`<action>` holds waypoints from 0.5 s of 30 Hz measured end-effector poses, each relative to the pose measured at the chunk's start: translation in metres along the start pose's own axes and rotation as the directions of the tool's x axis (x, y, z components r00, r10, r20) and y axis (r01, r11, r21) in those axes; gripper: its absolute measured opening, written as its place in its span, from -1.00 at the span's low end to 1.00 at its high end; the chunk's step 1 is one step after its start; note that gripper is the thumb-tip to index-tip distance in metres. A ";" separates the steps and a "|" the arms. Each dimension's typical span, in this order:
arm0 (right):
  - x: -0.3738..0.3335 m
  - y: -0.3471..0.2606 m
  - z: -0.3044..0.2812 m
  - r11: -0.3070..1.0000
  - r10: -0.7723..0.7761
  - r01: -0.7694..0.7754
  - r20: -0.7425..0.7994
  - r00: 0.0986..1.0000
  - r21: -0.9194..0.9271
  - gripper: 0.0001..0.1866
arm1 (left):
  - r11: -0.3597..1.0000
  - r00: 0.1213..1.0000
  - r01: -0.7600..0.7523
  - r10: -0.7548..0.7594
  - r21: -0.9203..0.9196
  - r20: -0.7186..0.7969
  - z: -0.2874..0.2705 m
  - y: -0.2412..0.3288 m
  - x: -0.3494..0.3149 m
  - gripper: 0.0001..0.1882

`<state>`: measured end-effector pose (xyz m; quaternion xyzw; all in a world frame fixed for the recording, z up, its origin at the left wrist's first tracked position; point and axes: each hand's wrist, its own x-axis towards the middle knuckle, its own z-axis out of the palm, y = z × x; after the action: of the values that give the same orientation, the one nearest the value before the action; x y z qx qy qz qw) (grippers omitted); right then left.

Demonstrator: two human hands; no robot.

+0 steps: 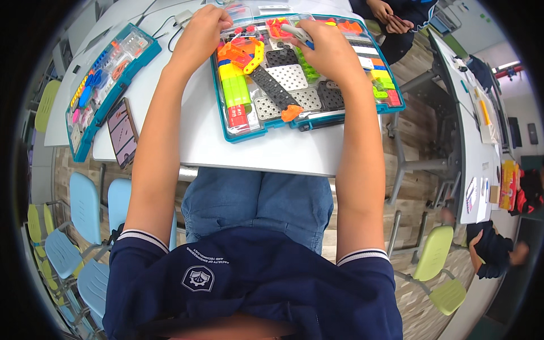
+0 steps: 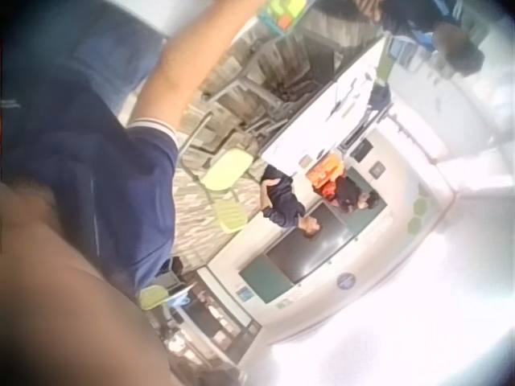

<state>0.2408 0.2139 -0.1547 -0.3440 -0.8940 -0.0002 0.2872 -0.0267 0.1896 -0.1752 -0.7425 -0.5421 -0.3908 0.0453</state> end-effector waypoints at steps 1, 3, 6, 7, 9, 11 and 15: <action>0.000 0.000 0.000 1.000 -0.002 0.002 -0.001 1.000 0.004 -0.53 | 0.995 1.000 -0.013 0.014 0.098 -0.004 -0.001 -0.002 0.001 -0.77; 0.005 0.001 0.000 0.999 -0.033 0.033 -0.033 0.999 0.009 -0.52 | 0.991 0.993 -0.072 0.082 0.114 -0.084 -0.002 -0.004 0.006 -0.87; 0.004 0.002 -0.001 0.999 -0.032 0.032 -0.043 0.999 -0.006 -0.52 | 0.980 0.987 -0.118 0.133 0.158 -0.091 -0.004 -0.004 0.008 -0.89; 0.004 0.002 -0.001 1.000 -0.020 0.020 -0.032 0.999 -0.012 -0.51 | 0.976 0.987 -0.125 0.140 0.176 -0.074 -0.005 -0.003 0.008 -0.89; 0.005 0.002 0.000 1.000 -0.025 0.025 -0.037 0.999 -0.012 -0.51 | 0.972 0.986 -0.159 0.164 0.171 -0.014 -0.005 0.002 0.007 -0.87; 0.005 0.002 0.001 0.999 -0.034 0.033 -0.047 0.998 -0.019 -0.51 | 0.976 0.988 -0.156 0.153 0.151 0.030 -0.004 0.009 0.006 -0.82; 0.004 0.004 0.003 0.998 -0.050 0.048 -0.062 0.997 -0.028 -0.51 | 0.984 0.992 -0.121 0.116 0.130 0.044 0.003 0.018 0.005 -0.71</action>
<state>0.2393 0.2200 -0.1555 -0.3257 -0.8926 -0.0297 0.3103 -0.0093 0.1874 -0.1683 -0.7757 -0.5225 -0.3372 0.1078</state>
